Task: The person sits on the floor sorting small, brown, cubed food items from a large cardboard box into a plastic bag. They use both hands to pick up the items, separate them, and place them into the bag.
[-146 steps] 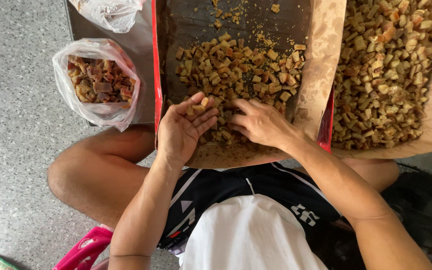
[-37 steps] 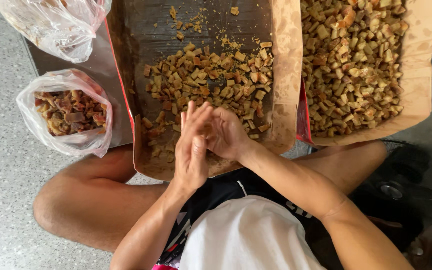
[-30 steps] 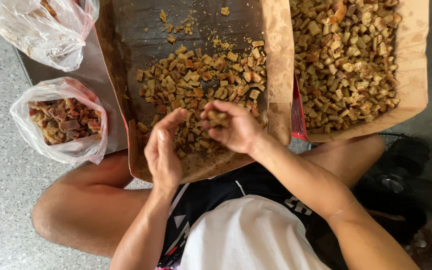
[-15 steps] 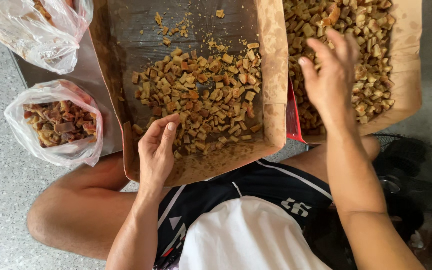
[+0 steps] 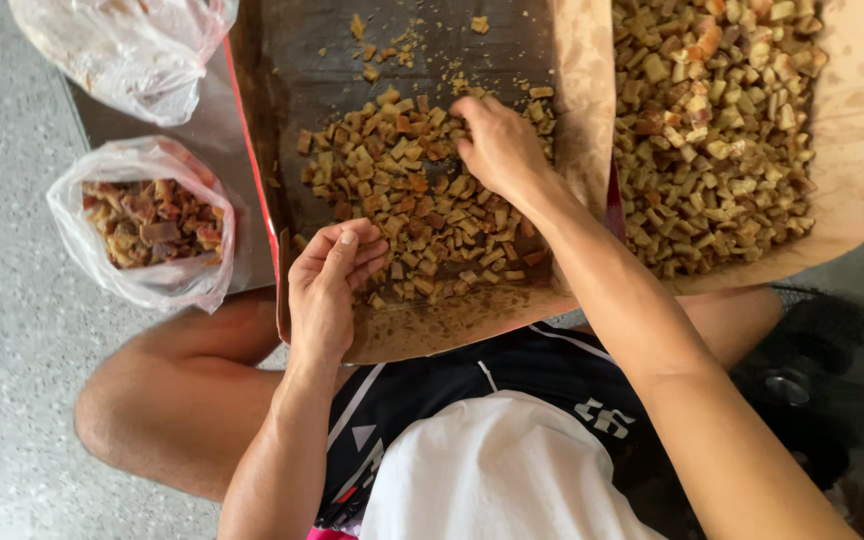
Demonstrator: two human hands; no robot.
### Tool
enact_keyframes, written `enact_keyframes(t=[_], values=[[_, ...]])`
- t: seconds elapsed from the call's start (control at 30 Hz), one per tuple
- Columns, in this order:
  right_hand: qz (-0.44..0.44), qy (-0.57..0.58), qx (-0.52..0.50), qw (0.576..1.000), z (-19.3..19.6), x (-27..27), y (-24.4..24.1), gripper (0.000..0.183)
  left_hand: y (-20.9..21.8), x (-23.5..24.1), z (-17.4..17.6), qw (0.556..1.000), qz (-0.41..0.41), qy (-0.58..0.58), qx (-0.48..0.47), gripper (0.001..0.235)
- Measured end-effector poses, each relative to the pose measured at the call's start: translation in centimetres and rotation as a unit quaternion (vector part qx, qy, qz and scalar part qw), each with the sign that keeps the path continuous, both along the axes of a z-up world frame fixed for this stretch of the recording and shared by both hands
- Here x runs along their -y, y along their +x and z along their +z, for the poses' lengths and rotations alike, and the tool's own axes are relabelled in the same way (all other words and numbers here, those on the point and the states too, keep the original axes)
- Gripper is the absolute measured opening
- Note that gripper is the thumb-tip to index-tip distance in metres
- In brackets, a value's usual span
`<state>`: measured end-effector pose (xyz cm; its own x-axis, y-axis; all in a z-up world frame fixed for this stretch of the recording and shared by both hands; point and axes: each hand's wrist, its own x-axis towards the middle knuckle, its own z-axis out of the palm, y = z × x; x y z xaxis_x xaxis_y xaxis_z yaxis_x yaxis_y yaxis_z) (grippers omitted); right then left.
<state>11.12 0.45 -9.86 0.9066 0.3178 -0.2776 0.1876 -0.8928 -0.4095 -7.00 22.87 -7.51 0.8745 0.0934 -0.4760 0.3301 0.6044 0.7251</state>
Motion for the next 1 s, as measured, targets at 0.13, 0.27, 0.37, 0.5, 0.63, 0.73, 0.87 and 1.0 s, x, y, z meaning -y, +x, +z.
enact_keyframes(t=[0.13,0.27,0.37,0.5,0.63,0.73,0.87,1.0], values=[[-0.121,0.195,-0.204,0.952,2.6,1.1,-1.8,0.033,-0.2,0.0,-0.5,0.999,0.001,-0.049,-0.009,0.022],[-0.182,0.432,-0.307,0.828,3.6,2.3,-4.2,0.031,-0.3,0.1,-0.4,0.998,-0.022,-0.054,-0.024,0.022],[-0.212,0.505,-0.395,0.737,4.1,2.2,-6.5,0.028,-0.4,0.3,-0.1,0.997,-0.044,-0.053,-0.019,0.022],[-0.129,0.43,-0.29,0.845,4.9,1.1,-7.8,0.029,-0.2,0.3,0.6,0.997,-0.039,-0.059,-0.023,0.025],[0.04,0.329,-0.178,0.927,6.4,-0.4,-10.0,0.035,0.0,0.1,1.8,0.976,-0.045,-0.188,-0.099,0.035],[0.132,0.221,-0.083,0.963,6.2,-1.5,-10.7,0.027,-0.2,0.8,1.2,0.97,-0.05,-0.222,-0.087,0.039],[0.246,-0.012,0.075,0.966,3.4,-1.5,-10.1,0.045,-0.8,1.2,-0.1,0.998,-0.034,0.049,-0.006,0.032],[0.169,0.045,-0.091,0.98,3.6,-0.7,-9.5,0.03,-0.4,0.9,0.5,0.965,-0.078,0.246,0.054,0.028]])
